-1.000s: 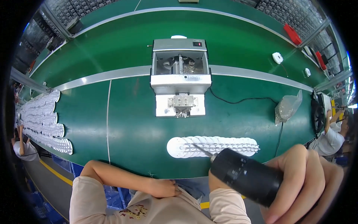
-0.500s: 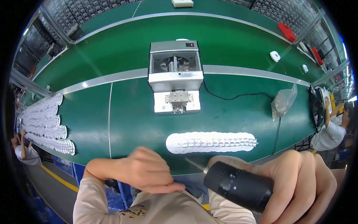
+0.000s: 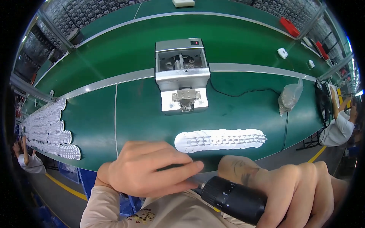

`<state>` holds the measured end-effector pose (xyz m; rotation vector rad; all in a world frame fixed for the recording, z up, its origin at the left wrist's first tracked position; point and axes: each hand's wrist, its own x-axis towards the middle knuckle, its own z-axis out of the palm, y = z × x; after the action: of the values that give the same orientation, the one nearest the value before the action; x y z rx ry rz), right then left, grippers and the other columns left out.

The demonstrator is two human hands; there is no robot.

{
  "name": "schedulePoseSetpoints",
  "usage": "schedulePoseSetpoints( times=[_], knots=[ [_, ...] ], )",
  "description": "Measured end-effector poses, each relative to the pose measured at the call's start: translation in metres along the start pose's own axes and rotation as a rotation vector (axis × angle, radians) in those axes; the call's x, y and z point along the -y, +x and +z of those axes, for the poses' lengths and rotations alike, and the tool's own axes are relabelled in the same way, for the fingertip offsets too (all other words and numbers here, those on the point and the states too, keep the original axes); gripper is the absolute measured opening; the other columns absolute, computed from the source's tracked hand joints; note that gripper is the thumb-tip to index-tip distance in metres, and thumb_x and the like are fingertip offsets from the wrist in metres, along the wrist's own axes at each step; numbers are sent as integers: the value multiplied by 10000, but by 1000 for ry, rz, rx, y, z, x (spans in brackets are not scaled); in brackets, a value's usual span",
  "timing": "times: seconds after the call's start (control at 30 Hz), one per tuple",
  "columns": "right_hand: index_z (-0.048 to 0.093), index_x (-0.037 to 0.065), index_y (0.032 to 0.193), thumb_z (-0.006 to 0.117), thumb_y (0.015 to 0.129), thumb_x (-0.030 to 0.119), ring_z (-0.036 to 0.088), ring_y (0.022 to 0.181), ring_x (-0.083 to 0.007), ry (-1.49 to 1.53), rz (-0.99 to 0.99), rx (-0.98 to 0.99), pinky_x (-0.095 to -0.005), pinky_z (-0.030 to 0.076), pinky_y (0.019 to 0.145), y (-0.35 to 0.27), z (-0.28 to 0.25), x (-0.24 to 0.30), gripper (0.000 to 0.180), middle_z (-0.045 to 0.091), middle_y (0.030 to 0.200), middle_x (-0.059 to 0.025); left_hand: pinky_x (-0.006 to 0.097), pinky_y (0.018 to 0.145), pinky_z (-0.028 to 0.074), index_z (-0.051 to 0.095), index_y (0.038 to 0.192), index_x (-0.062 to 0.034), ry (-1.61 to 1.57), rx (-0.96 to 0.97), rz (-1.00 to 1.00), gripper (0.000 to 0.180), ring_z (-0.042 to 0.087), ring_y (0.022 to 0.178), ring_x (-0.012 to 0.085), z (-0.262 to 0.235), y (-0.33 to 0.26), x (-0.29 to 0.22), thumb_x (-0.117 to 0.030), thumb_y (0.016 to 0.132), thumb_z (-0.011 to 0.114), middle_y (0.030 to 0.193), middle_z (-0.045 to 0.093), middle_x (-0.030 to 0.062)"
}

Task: The person assembles small plastic lighting fixture components by hand at a factory workstation, using an electric screwdriver to secure screws from a screw feeder machine into the components held in a component jig.

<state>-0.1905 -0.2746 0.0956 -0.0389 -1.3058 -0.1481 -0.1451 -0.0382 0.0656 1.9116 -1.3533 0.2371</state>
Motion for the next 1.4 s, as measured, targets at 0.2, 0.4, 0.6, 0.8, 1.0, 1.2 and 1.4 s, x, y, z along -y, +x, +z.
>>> schedulePoseSetpoints(
  times=[0.2,0.4,0.6,0.8,1.0,1.2,1.4],
  knots=[
    [476,36,589,685,627,-109,572,393,-238,-271,109,-128,-347,546,356,29,-5,-25,257,554,543,-146,257,483,455,676,923,-47,-41,-53,-53,337,590,630,171,-6,2,11,-121,614,788,817,614,40],
    [471,28,596,695,613,-133,577,403,-233,-189,118,-117,-336,552,359,29,-16,-25,277,554,557,-139,258,493,458,679,882,-50,-58,-83,-39,297,587,651,177,-5,5,12,-99,607,783,829,625,36],
    [463,18,644,686,642,-135,588,416,-234,-260,123,-73,-321,555,366,29,-15,-16,270,565,592,-144,260,493,457,682,853,-54,-67,-95,-55,264,588,650,174,0,5,16,-85,611,783,821,631,35],
    [458,7,941,576,821,28,559,454,-189,-399,15,-104,-305,508,373,29,-21,-31,169,560,715,-118,260,489,456,686,818,-45,-114,-96,-47,233,592,621,173,6,5,19,-80,610,785,788,635,43],
    [482,23,1065,613,833,62,561,464,-131,-482,-2,-110,-258,504,395,27,-20,-42,269,574,737,-69,255,476,446,684,790,-33,-142,-120,-30,204,590,594,169,8,4,20,-56,610,779,763,637,47],
    [456,16,933,601,801,14,565,446,-174,-436,43,-128,-293,501,357,29,-16,-29,196,572,712,-108,250,466,437,684,777,-26,-154,-140,-16,192,588,581,165,7,2,20,-34,604,768,756,640,49],
    [450,24,648,669,685,-115,586,418,-233,-218,72,-91,-323,546,358,25,-17,-20,263,565,599,-148,250,462,434,682,773,-25,-162,-159,1,184,588,578,159,7,2,20,-30,606,759,754,642,45]
  ],
)
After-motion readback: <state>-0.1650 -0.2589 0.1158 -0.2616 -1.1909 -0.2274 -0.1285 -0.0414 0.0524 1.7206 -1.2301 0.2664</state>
